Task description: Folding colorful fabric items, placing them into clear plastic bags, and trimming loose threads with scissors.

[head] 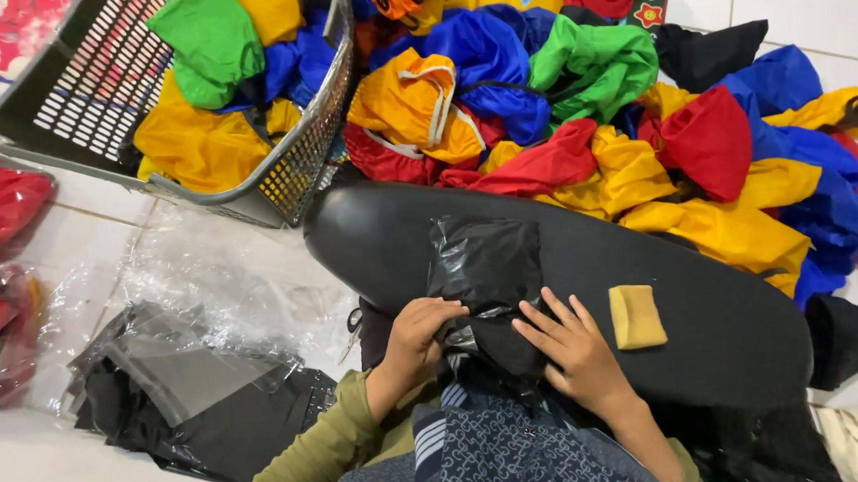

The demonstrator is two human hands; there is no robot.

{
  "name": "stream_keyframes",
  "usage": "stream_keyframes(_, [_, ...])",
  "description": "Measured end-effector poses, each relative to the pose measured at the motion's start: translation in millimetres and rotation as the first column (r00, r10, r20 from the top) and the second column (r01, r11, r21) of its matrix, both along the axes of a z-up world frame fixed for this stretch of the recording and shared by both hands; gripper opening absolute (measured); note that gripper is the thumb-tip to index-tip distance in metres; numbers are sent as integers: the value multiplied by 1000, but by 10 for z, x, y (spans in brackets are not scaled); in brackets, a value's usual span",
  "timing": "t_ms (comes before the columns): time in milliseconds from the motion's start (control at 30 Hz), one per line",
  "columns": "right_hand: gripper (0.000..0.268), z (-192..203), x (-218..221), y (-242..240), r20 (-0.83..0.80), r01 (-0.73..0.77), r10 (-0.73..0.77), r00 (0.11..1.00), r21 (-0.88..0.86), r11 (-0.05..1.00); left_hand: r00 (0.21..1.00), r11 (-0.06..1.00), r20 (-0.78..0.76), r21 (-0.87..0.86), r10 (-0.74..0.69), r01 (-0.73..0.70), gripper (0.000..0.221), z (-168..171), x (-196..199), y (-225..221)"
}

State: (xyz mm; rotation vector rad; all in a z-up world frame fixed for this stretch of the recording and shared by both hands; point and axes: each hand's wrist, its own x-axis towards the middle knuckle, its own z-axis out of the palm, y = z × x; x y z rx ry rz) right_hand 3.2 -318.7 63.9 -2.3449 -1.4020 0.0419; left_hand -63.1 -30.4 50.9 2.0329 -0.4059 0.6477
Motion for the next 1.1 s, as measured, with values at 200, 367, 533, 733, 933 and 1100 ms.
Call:
stream_keyframes(200, [27, -113, -128, 128, -210, 271, -197, 958, 432, 860, 997, 997, -77, -75, -24, 18, 35, -29, -118, -54])
stream_keyframes(367, [42, -497, -146, 144, -201, 435, -386, 900, 388, 812, 976, 993, -216, -107, 31, -55, 26, -105, -110, -133])
stream_keyframes(533, [25, -446, -5, 386, -273, 684, -635, 723, 156, 712, 753, 934, -658, -267, 3, -237, 45, 172, 187, -63])
stream_keyframes(733, [32, -747, 58, 261, -337, 789, -725, 601, 110, 604, 846, 867, -460, -268, 269, -421, 13, -184, 262, -139])
stream_keyframes(933, [44, -413, 22, 418, -273, 773, -727, 630, 135, 619, 773, 808, 359, 81, 523, -584, 39, 454, 272, -245])
stream_keyframes(1100, [58, -330, 125, 461, -275, 775, -730, 626, 120, 620, 901, 892, 422, 366, 95, -266, 10, 346, 320, -440])
